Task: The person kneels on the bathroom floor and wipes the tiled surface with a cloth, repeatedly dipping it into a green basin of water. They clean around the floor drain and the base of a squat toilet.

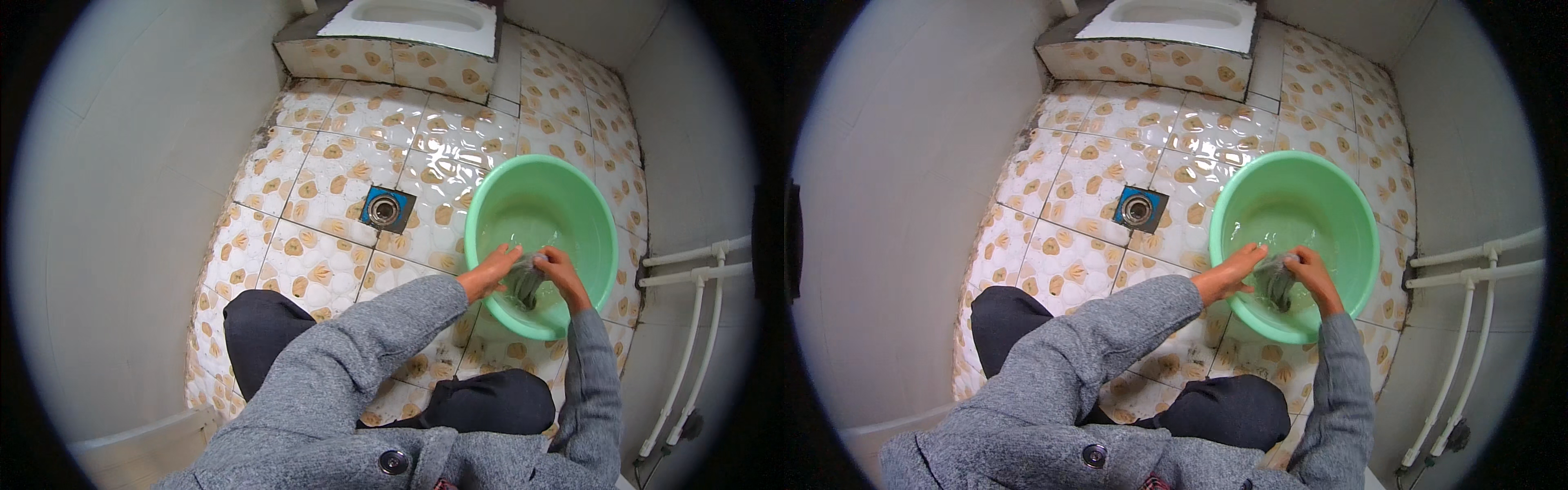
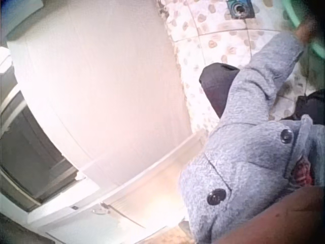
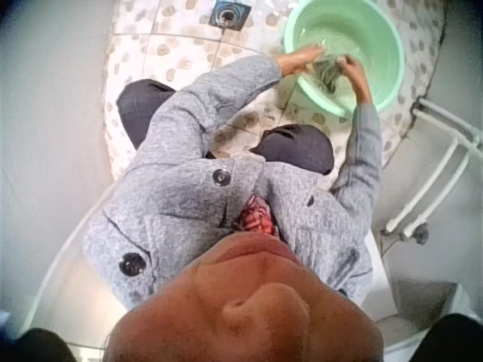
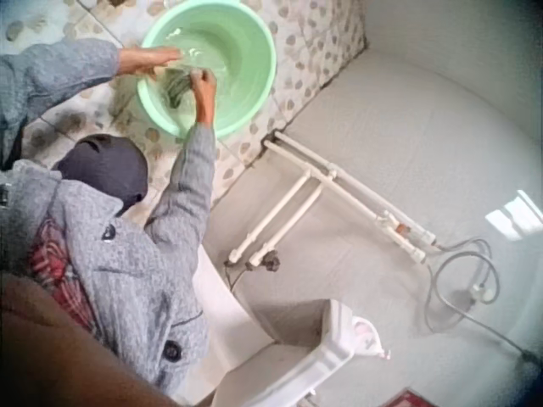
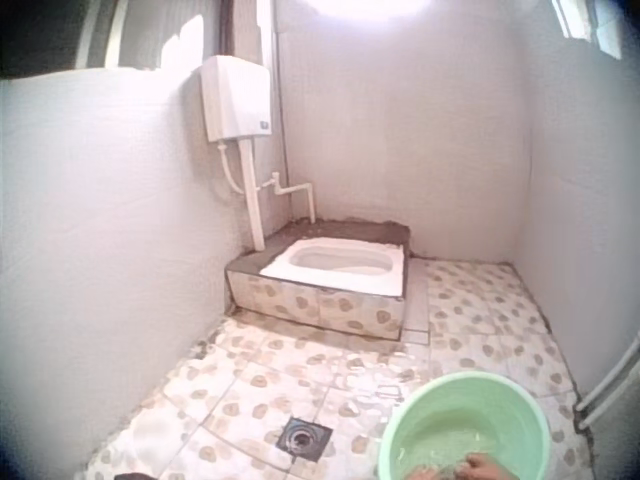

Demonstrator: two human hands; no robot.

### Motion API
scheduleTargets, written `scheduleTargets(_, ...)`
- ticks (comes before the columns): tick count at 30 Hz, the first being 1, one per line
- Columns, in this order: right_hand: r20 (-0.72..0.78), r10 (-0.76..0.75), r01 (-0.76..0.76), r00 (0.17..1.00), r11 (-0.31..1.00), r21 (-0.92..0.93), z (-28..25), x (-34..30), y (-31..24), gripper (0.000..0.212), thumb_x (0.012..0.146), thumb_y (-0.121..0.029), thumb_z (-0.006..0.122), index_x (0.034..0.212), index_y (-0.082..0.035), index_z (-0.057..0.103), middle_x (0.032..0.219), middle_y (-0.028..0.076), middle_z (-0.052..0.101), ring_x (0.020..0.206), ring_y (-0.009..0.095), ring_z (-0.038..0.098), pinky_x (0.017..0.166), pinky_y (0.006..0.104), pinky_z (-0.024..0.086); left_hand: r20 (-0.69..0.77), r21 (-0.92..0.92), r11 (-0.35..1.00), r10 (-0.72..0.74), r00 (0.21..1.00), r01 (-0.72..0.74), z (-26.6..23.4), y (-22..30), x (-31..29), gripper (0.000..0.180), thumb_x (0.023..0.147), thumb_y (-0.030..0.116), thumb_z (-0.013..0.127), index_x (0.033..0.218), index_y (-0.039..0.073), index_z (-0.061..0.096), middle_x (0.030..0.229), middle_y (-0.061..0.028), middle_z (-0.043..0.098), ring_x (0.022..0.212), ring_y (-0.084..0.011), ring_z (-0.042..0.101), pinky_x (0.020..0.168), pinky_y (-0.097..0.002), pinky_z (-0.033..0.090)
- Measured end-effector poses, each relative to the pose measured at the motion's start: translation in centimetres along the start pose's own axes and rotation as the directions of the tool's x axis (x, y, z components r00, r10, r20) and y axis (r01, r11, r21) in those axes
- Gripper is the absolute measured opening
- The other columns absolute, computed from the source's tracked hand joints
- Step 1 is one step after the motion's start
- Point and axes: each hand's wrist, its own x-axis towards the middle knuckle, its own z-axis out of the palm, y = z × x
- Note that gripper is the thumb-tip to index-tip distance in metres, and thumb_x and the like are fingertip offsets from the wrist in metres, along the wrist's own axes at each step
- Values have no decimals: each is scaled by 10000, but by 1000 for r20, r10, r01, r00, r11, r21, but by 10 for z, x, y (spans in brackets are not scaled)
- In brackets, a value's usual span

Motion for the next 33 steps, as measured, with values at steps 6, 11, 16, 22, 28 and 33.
scheduleTargets(6, -214, -166, 219, 963, 941, 257, 13, -66, -78, 234, 901, -209, 592, 1079, -60, 567, 988, -11, 553, 859, 84, 522, 723, 246, 436, 169, -405, 914, 95, 981, -19, 31, 16, -1, 482, 979, 462, 384, 1259, 79, 463, 1282, -83, 517, 1166, -250, 529, 917, -562, 451)
scheduleTargets(11, -230, 175, 10, 957, 775, 632, 33, -76, -70, 490, 968, -463, 474, 1292, -95, 465, 1277, 42, 492, 1109, 192, 533, 852, 396, 496, 114, -247, 939, 275, 955, -240, 47, 28, 6, 405, 943, 385, 506, 1100, 19, 583, 1001, -101, 637, 867, -222, 654, 776, -346, 529)
scheduleTargets(16, -73, 229, -86, 971, 616, 783, 63, -49, -37, 589, 955, -583, 384, 1348, -145, 414, 1333, 74, 479, 1195, 277, 501, 850, 541, 501, -148, 560, 728, 557, 818, -394, 41, 6, 17, 537, 909, 485, 518, 1037, -32, 587, 925, -180, 629, 838, -333, 619, 780, -431, 482)
scheduleTargets(22, -226, 250, 46, 941, 569, 821, 69, -33, -21, 514, 961, -541, 418, 1280, -143, 490, 1196, 60, 582, 1083, 244, 574, 842, 385, 523, -146, 702, 631, 581, 800, -330, 58, 14, -8, 456, 944, 417, 435, 890, -8, 590, 856, -248, 630, 821, -437, 597, 729, -537, 443)
scheduleTargets(28, -387, 222, 164, 895, 644, 747, 75, -18, 12, 455, 973, -466, 447, 1207, -81, 515, 1144, 58, 600, 1026, 215, 597, 805, 362, 530, -80, 775, 479, 723, 686, -413, 56, 3, 3, 439, 929, 381, 462, 769, -6, 595, 729, -250, 622, 686, -449, 593, 630, -539, 452)
scheduleTargets(33, -350, 280, 82, 894, 665, 742, 70, -20, 6, 417, 973, -462, 454, 1133, -87, 544, 1066, 37, 624, 913, 183, 624, 689, 324, 533, -60, 750, 487, 724, 687, -447, 56, 1, 7, 436, 932, 372, 464, 762, -6, 599, 723, -261, 616, 667, -455, 588, 619, -539, 451)
